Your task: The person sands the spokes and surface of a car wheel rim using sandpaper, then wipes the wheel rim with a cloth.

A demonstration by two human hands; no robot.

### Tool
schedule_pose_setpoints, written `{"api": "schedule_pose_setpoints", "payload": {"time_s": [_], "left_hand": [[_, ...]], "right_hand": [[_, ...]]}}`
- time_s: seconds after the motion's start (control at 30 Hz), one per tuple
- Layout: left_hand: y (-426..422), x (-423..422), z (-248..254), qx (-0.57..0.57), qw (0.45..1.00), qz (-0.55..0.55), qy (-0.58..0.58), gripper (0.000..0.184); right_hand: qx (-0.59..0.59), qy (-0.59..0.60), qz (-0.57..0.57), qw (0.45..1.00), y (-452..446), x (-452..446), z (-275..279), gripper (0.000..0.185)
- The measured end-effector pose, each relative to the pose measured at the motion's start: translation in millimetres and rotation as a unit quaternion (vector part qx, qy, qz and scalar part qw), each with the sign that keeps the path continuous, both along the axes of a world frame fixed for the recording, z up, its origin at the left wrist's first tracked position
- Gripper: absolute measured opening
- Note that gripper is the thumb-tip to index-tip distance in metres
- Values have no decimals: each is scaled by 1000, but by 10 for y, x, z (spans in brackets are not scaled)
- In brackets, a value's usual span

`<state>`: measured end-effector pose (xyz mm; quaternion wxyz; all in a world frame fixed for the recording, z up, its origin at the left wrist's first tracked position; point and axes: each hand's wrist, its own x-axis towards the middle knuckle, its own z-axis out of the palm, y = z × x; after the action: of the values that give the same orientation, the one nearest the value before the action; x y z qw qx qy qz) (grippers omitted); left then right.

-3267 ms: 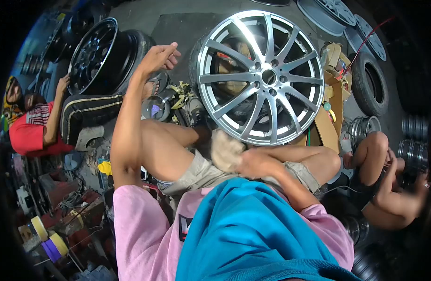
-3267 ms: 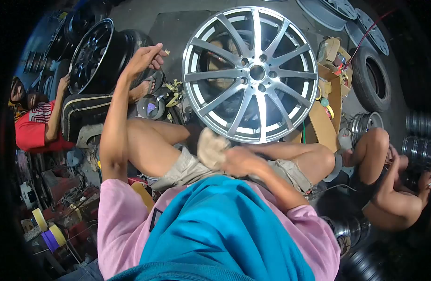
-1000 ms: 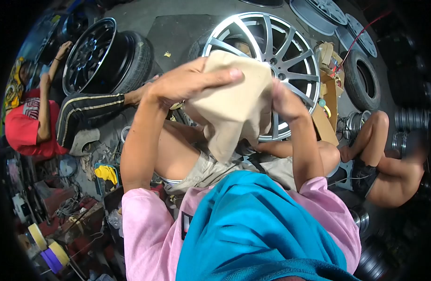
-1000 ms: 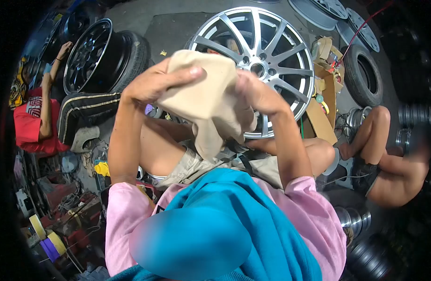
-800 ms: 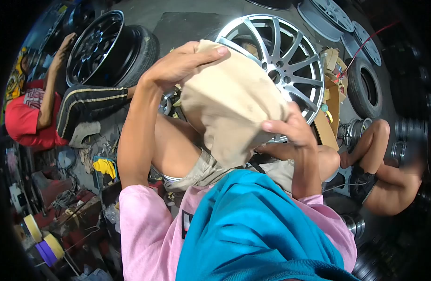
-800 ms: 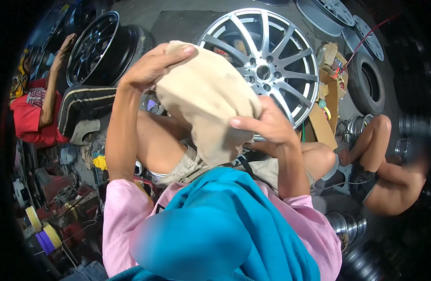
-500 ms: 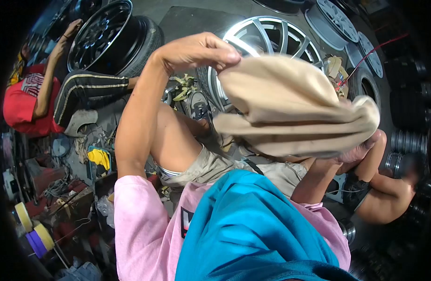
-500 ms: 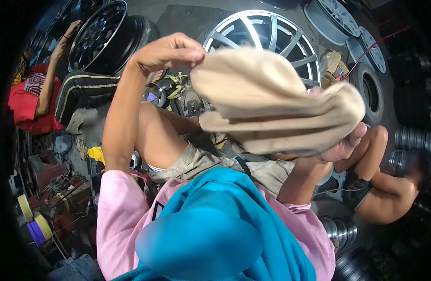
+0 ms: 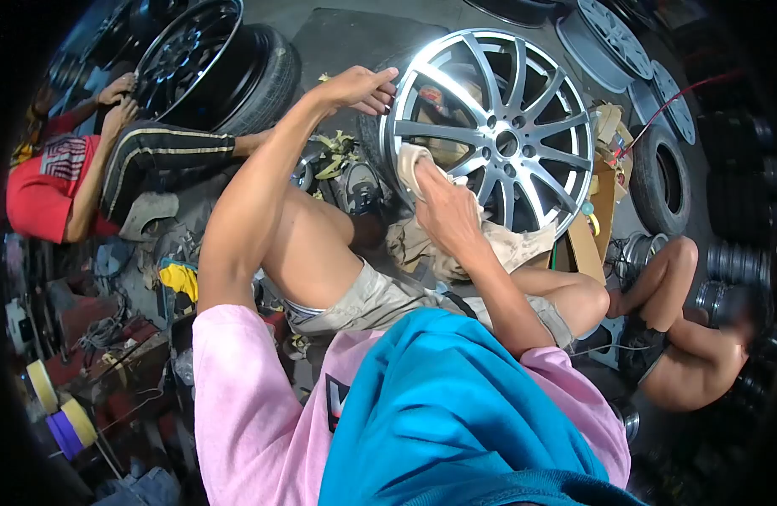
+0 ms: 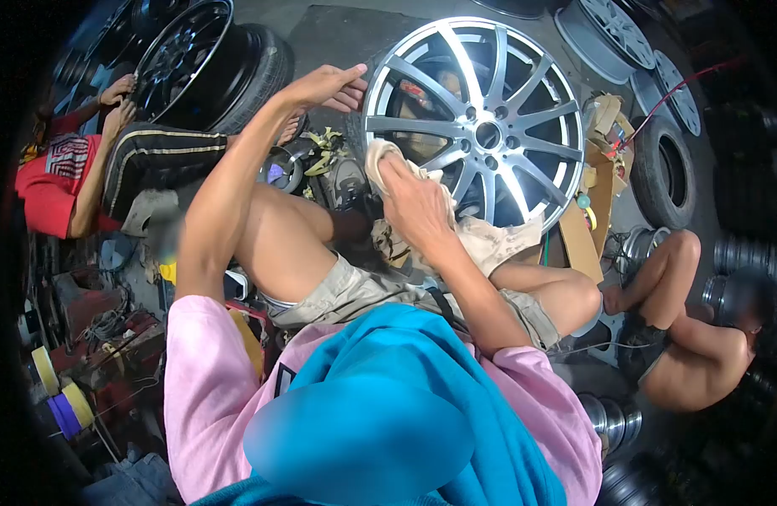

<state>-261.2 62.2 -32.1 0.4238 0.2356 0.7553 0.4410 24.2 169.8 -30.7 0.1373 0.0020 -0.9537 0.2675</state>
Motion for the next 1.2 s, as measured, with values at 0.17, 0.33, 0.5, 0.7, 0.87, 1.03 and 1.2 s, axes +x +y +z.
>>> {"api": "schedule_pose_setpoints", "payload": {"time_s": [0.17, 0.33, 0.5, 0.7, 0.87, 1.03, 1.2], "left_hand": [[116, 77, 35, 9, 1000, 1, 22, 80], [153, 119, -11, 6, 999, -3, 48, 88], [181, 116, -97, -9, 997, 5, 79, 91], [210, 158, 11, -17, 997, 31, 73, 91], [153, 152, 32, -6, 999, 24, 43, 89], [150, 259, 37, -16, 998, 33, 59, 89], [167, 175, 36, -10, 998, 40, 43, 85]], "right_hand": [[44, 9, -2, 999, -27, -239, -74, 24], [67, -41, -35, 996, -98, -278, -148, 20], [16, -6, -43, 999, -143, -276, -166, 25], [41, -10, -77, 996, -162, -468, -182, 18], [31, -27, -70, 997, -254, -283, -177, 21], [49, -12, -63, 997, -182, -407, -197, 17], [32, -50, -56, 997, -225, -205, -194, 19]]}}
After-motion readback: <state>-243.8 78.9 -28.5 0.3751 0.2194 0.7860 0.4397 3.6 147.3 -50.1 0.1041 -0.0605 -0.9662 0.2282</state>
